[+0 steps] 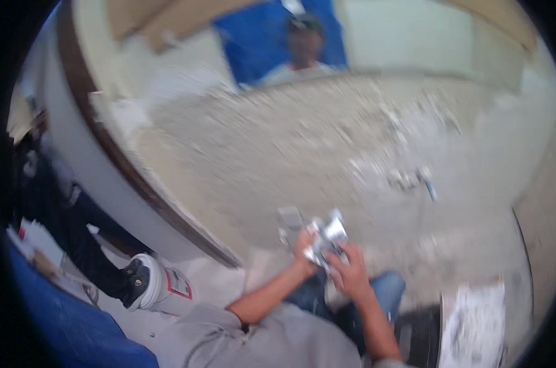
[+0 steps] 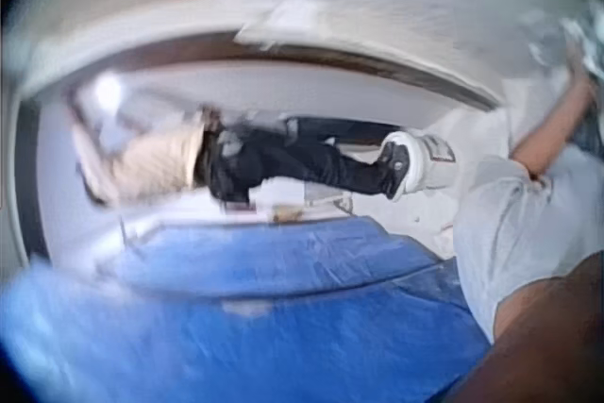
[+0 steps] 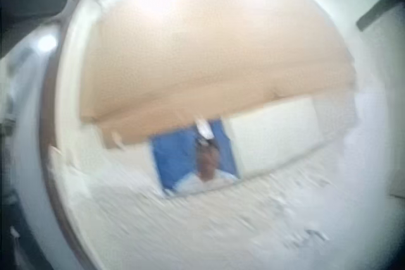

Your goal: The person scoops plaster using putty knives and spreads it onto the wall surface.

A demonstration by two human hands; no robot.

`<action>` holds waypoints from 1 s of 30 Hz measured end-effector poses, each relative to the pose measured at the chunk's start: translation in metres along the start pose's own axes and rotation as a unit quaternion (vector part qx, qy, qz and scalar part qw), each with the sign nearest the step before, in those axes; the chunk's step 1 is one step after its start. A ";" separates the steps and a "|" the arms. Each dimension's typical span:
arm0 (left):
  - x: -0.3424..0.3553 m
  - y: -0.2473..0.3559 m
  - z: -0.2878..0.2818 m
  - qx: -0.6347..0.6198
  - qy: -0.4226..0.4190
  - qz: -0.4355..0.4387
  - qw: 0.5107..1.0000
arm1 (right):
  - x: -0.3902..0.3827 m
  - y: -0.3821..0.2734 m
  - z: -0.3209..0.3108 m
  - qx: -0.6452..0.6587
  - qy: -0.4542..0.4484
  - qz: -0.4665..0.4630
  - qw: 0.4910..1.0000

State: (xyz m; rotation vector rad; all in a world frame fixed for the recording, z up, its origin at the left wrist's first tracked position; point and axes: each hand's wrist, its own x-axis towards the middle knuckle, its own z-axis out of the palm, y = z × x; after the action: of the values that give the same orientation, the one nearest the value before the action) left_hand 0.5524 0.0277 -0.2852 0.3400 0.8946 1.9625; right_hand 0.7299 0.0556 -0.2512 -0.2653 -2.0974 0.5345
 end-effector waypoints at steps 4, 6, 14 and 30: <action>-0.013 0.012 0.009 0.004 0.008 -0.022 1.000 | -0.002 0.005 -0.007 -0.049 -0.016 0.027 0.998; -0.018 0.019 0.014 0.035 0.014 -0.017 0.999 | -0.006 0.004 -0.012 -0.060 0.000 0.046 0.997; -0.025 0.046 0.008 0.010 -0.036 -0.046 0.998 | -0.016 0.028 -0.036 -0.140 0.056 0.139 0.979; -0.022 0.063 0.018 0.062 -0.122 -0.238 0.962 | -0.005 0.023 -0.017 0.370 0.060 0.427 0.823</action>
State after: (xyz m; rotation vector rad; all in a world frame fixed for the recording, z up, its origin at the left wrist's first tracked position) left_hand 0.5343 -0.0022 -0.2250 0.3885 0.8463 1.3935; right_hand 0.7469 0.0789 -0.2578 -0.7538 -1.3990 1.7518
